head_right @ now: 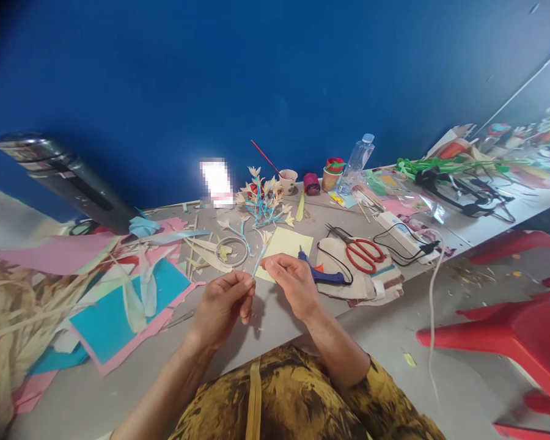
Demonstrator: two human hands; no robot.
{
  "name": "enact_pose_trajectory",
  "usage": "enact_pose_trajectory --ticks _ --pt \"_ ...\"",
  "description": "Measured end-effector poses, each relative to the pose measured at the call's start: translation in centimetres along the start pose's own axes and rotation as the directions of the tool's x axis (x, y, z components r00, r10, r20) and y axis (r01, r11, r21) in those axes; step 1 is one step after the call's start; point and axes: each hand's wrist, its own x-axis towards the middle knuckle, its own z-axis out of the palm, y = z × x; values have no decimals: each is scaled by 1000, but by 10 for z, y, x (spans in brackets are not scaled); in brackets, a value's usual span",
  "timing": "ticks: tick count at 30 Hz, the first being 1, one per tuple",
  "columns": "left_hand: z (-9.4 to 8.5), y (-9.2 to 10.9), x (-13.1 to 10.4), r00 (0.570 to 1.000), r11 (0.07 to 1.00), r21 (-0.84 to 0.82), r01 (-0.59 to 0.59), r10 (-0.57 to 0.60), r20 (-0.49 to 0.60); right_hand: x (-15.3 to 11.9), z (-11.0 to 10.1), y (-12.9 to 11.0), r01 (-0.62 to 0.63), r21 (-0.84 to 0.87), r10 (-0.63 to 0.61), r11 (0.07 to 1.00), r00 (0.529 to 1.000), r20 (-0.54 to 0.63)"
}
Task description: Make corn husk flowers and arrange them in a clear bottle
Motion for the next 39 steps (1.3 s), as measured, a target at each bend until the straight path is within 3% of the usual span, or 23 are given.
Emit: enact_pose_trajectory --ticks 5,14,18,21,26,29,31,33,36,39 --pt "3 1 -1 999 996 -85 36 -33 36 -3 4 -3 20 -39 -14 999 988 153" --pt "4 -3 -4 998 1000 19 -20 21 -65 -4 -3 -3 57 -145 -34 988 987 156" --pt "3 -4 -5 995 997 74 -39 45 -87 -5 -8 -2 40 -130 -24 991 992 122" --pt "7 -2 -8 991 977 205 -51 75 -111 -6 -3 -3 56 -180 -40 982 995 89" --pt "11 2 -15 971 900 421 -117 193 -143 -11 10 -2 203 -391 -239 898 970 -47" --pt "11 4 -17 956 867 476 -148 248 -156 -13 10 1 160 -368 -196 916 978 -64" --pt "10 4 -17 961 885 447 -128 222 -165 -13 5 3 103 -296 -113 950 993 -17" --pt "9 4 -15 983 940 332 -74 124 -133 -11 -1 4 68 -221 -63 973 998 29" --pt "7 3 -11 999 994 107 16 -13 -33 -10 -7 2 54 -121 -44 991 995 86" --pt "8 2 -9 999 999 9 49 -49 20 -10 -5 0 35 -50 -27 998 988 153"
